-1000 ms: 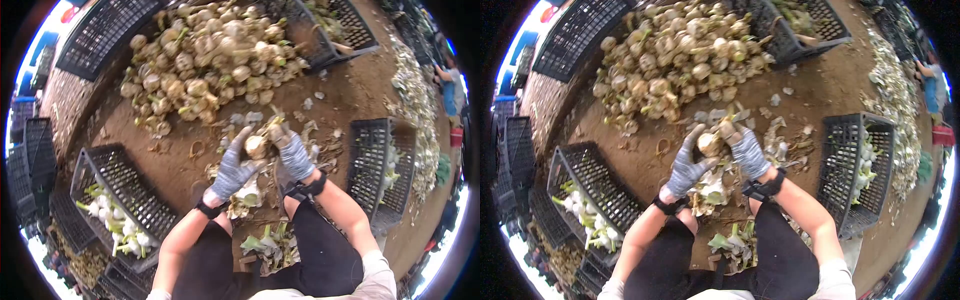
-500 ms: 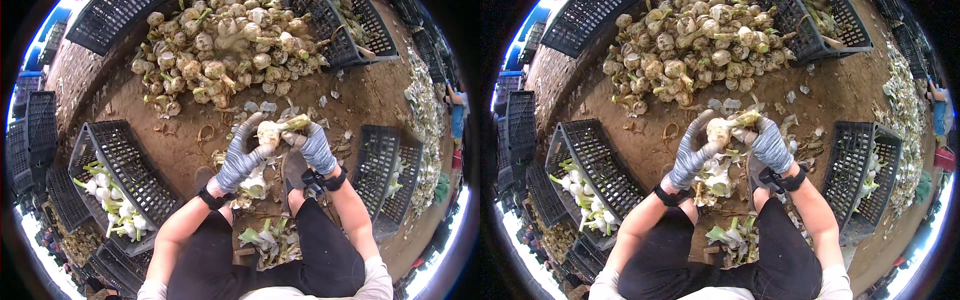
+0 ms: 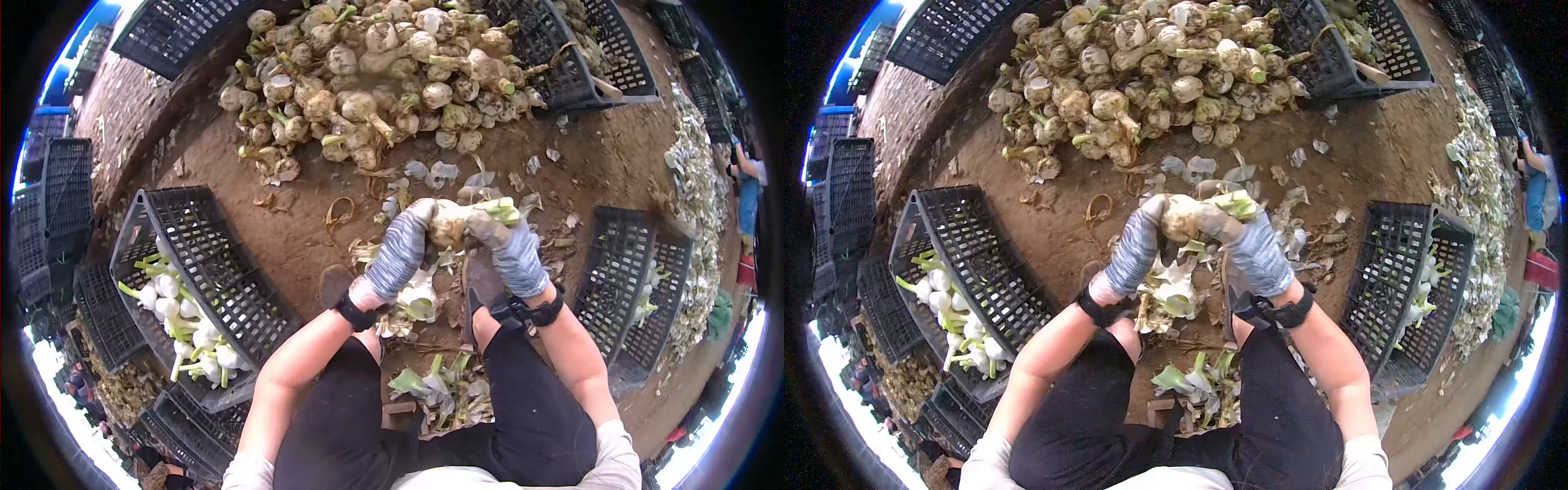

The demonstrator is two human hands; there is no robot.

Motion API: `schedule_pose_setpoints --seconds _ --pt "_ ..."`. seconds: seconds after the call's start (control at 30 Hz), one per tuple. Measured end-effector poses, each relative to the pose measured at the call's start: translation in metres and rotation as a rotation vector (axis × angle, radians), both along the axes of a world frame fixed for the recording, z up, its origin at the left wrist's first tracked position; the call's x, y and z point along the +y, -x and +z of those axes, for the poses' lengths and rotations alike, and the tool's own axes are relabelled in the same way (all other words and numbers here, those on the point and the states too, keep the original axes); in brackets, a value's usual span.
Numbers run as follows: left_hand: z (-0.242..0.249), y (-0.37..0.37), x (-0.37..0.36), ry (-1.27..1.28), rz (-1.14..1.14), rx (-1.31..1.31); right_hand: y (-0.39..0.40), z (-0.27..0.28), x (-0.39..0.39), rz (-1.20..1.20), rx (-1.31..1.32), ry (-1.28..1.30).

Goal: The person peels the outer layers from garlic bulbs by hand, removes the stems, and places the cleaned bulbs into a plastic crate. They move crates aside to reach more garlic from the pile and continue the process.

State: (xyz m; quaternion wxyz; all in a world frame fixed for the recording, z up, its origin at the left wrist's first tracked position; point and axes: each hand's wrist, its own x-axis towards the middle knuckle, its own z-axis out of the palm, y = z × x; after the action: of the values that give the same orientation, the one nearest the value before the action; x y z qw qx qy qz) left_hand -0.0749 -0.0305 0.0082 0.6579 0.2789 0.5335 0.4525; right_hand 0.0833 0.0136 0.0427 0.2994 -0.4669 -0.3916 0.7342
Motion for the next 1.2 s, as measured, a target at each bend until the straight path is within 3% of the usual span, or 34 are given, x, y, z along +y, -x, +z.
schedule_pose_setpoints --seconds 0.03,0.17,0.23,0.3,0.43,0.47,0.57,0.63,0.7,0.77,0.8,0.83,0.87,0.9,0.97,1.0,1.1,1.13,1.2 --pt "-0.005 -0.001 -0.001 -0.001 -0.004 -0.002 0.003 0.002 -0.001 -0.055 0.137 0.048" --pt "-0.015 0.000 -0.003 -0.093 0.051 0.033 -0.004 -0.009 0.005 0.085 -0.040 -0.122" --pt "-0.021 0.005 -0.003 0.142 0.009 -0.184 -0.009 -0.011 0.006 0.104 -0.024 -0.142" --pt "-0.021 0.007 -0.005 0.143 -0.029 -0.219 -0.012 -0.013 0.006 0.109 -0.040 -0.118" --pt "-0.004 -0.025 -0.003 -0.147 0.073 0.030 -0.012 -0.025 0.000 -0.029 0.062 -0.038" --pt "-0.003 -0.033 -0.004 -0.337 0.174 0.109 -0.007 -0.020 -0.003 -0.031 0.008 -0.051" --pt "-0.005 -0.018 -0.006 -0.449 0.197 0.222 -0.006 -0.030 -0.011 0.010 -0.082 -0.165" --pt "-0.015 -0.003 0.008 -0.353 -0.003 0.244 -0.012 -0.035 -0.013 -0.005 -0.139 -0.139" --pt "0.014 0.024 0.015 0.357 -0.216 -0.286 -0.013 -0.031 -0.012 0.065 -0.214 -0.207" --pt "-0.007 0.032 0.025 0.446 -0.342 -0.587 -0.014 -0.032 -0.010 0.077 -0.194 -0.222" --pt "-0.015 0.026 0.022 0.446 -0.341 -0.585 -0.016 -0.035 -0.009 0.081 -0.191 -0.265" --pt "-0.022 0.015 0.019 0.326 -0.176 -0.438 -0.017 -0.036 -0.009 0.082 -0.188 -0.308" --pt "-0.029 0.005 0.015 0.205 -0.014 -0.290 -0.013 -0.035 -0.010 0.015 0.035 -0.197" --pt "-0.039 -0.002 0.013 0.206 -0.015 -0.290 -0.012 -0.036 -0.011 0.013 0.035 -0.196" --pt "-0.052 -0.011 0.010 -0.091 0.291 -0.039 -0.011 -0.041 -0.012 0.083 -0.163 -0.259" --pt "-0.037 0.004 0.006 -0.035 0.084 -0.241 -0.011 -0.042 -0.012 0.066 -0.146 -0.256" --pt "-0.016 -0.003 -0.001 -0.106 0.091 -0.049 -0.019 -0.035 -0.004 0.165 -0.060 -0.134" --pt "-0.010 0.003 -0.001 -0.071 0.045 -0.206 -0.015 -0.023 -0.001 0.099 0.009 -0.062" --pt "-0.002 0.006 -0.005 -0.074 0.002 -0.239 -0.042 -0.061 0.016 -0.042 -0.109 -0.059"
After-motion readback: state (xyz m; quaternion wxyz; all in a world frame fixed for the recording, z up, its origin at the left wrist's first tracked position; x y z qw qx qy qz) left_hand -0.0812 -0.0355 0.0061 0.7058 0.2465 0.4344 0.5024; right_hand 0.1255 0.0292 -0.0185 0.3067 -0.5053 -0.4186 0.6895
